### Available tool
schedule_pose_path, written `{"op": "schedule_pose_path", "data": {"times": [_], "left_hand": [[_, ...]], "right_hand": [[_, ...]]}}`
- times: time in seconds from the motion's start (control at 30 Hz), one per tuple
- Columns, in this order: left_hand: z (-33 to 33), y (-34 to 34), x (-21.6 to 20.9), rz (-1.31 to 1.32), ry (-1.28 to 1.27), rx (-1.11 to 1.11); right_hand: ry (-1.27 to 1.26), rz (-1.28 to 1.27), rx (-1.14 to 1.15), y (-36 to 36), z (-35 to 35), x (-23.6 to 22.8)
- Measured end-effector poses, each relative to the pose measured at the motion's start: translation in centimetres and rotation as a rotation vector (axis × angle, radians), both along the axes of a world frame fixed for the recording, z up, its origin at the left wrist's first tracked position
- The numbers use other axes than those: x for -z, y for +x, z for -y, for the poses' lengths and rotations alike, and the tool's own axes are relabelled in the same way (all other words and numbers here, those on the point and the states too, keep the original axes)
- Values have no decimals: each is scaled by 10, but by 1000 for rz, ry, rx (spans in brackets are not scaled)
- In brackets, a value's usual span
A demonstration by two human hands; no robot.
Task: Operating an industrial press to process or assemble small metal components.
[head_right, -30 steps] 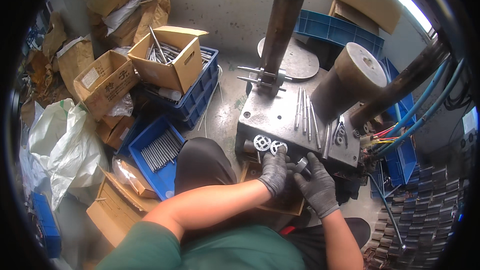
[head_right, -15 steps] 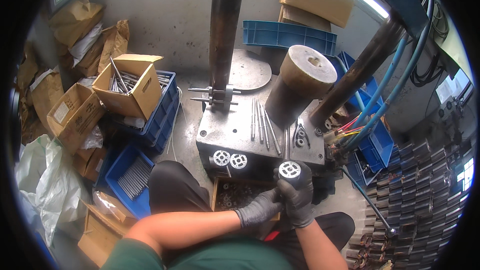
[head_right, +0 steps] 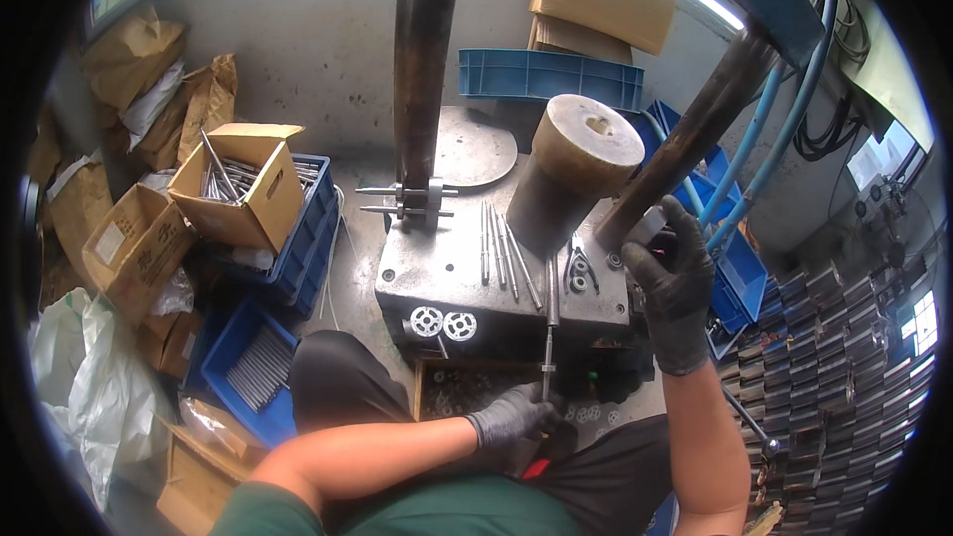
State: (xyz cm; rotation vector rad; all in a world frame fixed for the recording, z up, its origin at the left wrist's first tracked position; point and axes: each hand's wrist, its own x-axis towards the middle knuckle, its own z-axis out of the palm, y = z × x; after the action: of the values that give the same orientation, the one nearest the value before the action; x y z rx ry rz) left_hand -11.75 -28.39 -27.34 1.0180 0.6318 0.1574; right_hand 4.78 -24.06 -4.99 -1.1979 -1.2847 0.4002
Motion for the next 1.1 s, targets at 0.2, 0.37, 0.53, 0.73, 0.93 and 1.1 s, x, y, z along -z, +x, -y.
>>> {"op": "schedule_pose_path", "data": {"times": [0.2, 0.37, 0.53, 0.73, 0.93, 1.1], "left_hand": [[-8, 6, -4, -19, -129, -35], [-17, 9, -6, 31, -48, 4], [-24, 11, -21, 81, -70, -95], [-40, 5, -35, 203, -224, -125], [-49, 2, -54, 152, -64, -108], [-53, 3, -56, 155, -8, -186]], "right_hand": [[-107, 316, 28, 35, -52, -46], [26, 559, -82, 44, -92, -77], [-212, 473, -151, 40, -136, -92], [-401, 703, -68, 40, -164, -89], [-383, 783, -86, 41, -169, -95], [-423, 834, -44, 38, -167, -98]]}}
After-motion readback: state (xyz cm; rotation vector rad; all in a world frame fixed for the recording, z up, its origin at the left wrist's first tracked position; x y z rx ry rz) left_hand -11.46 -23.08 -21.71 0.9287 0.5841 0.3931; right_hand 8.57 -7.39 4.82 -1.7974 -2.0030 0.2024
